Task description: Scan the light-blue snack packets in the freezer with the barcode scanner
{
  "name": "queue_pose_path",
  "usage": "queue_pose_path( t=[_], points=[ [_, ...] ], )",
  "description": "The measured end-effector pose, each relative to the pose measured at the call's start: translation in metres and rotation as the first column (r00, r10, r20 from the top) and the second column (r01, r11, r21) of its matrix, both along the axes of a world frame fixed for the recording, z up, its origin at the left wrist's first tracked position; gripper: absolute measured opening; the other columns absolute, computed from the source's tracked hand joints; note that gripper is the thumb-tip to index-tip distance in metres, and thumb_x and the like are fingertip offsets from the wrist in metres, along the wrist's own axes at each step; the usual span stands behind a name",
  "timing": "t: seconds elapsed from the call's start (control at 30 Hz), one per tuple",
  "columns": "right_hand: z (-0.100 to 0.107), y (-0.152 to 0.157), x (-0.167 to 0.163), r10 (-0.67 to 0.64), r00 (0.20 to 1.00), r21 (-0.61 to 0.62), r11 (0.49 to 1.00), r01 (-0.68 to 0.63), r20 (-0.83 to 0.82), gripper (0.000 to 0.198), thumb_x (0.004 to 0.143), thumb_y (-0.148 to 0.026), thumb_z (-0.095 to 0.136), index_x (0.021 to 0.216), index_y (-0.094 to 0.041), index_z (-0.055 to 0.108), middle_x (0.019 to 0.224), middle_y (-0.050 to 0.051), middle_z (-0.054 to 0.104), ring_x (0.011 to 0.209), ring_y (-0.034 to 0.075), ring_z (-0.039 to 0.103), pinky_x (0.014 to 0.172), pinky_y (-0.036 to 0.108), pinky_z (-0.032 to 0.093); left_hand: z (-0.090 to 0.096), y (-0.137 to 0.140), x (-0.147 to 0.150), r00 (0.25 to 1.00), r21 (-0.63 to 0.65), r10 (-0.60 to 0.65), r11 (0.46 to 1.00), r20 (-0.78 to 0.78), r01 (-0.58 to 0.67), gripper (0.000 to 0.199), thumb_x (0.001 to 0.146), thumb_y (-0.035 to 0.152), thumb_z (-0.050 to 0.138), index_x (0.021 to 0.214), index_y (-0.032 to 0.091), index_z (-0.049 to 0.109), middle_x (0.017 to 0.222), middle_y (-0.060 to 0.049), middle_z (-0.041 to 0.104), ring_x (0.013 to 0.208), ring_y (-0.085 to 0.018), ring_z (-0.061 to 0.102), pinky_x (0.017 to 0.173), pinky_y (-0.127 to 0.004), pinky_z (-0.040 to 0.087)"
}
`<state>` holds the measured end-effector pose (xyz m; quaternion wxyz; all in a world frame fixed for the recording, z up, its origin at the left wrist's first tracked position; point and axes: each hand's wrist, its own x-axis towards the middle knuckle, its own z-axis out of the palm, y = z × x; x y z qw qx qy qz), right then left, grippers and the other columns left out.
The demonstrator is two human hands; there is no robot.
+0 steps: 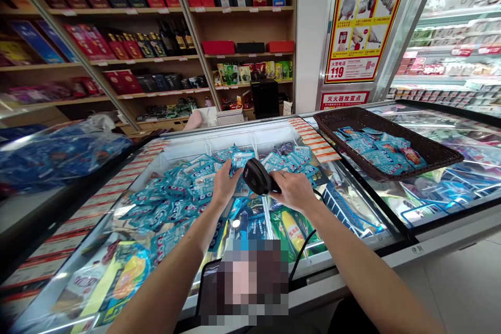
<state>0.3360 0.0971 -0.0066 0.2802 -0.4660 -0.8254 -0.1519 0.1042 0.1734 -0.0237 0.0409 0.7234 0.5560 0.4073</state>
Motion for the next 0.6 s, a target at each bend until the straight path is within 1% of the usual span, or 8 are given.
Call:
queue_pose_path(
  t=[0.2,0.33,0.47,0.6],
  points=[
    [0.0011,-0.0013,-0.0012,0.001,1.0,-0.037,0.999,0.0,0.017,0.029,0.082,-0.035,0.052,0.105,-0.018,0.056,0.087,0.004,0.067,0.076,0.018,0.062,0.059,0.026,0.035,-0.0032,0.0014,-0.0002,1.0,0.004,0.01,1.0,0.0,-0.01,0.038,0.084,0.038,0.048,0.115,0.017,0.051,0.095,-0.009,0.063,0.086,-0.023,0.059,0.071,-0.031,0.043],
    [0.0016,-0.0015,-0.0016,0.007,1.0,-0.055,0.998,-0.006,0.026,0.031,0.08,-0.034,0.054,0.106,-0.018,0.055,0.089,0.005,0.067,0.078,0.018,0.062,0.061,0.026,0.035,-0.0034,0.0017,-0.0008,1.0,-0.01,-0.011,1.0,0.012,0.011,0.042,0.084,0.039,0.048,0.119,0.017,0.05,0.099,-0.01,0.063,0.089,-0.024,0.06,0.075,-0.032,0.044],
    [0.0022,-0.0024,-0.0029,0.005,1.0,-0.045,0.999,-0.004,0.022,0.029,0.08,-0.034,0.053,0.104,-0.019,0.056,0.088,0.004,0.067,0.076,0.018,0.062,0.06,0.026,0.034,-0.0034,0.0016,0.0001,1.0,-0.034,-0.006,0.999,0.02,0.006,0.042,0.084,0.038,0.047,0.12,0.016,0.05,0.095,-0.011,0.064,0.089,-0.025,0.061,0.078,-0.035,0.045],
    [0.0023,-0.0032,-0.0025,0.005,1.0,-0.012,1.0,-0.005,0.019,0.028,0.08,-0.035,0.053,0.103,-0.019,0.056,0.085,0.003,0.067,0.072,0.017,0.062,0.059,0.025,0.034,-0.0049,0.0013,0.0013,0.998,-0.031,-0.005,1.0,0.06,0.006,0.047,0.083,0.039,0.049,0.125,0.017,0.048,0.106,-0.012,0.063,0.098,-0.026,0.059,0.083,-0.037,0.045]
  ],
)
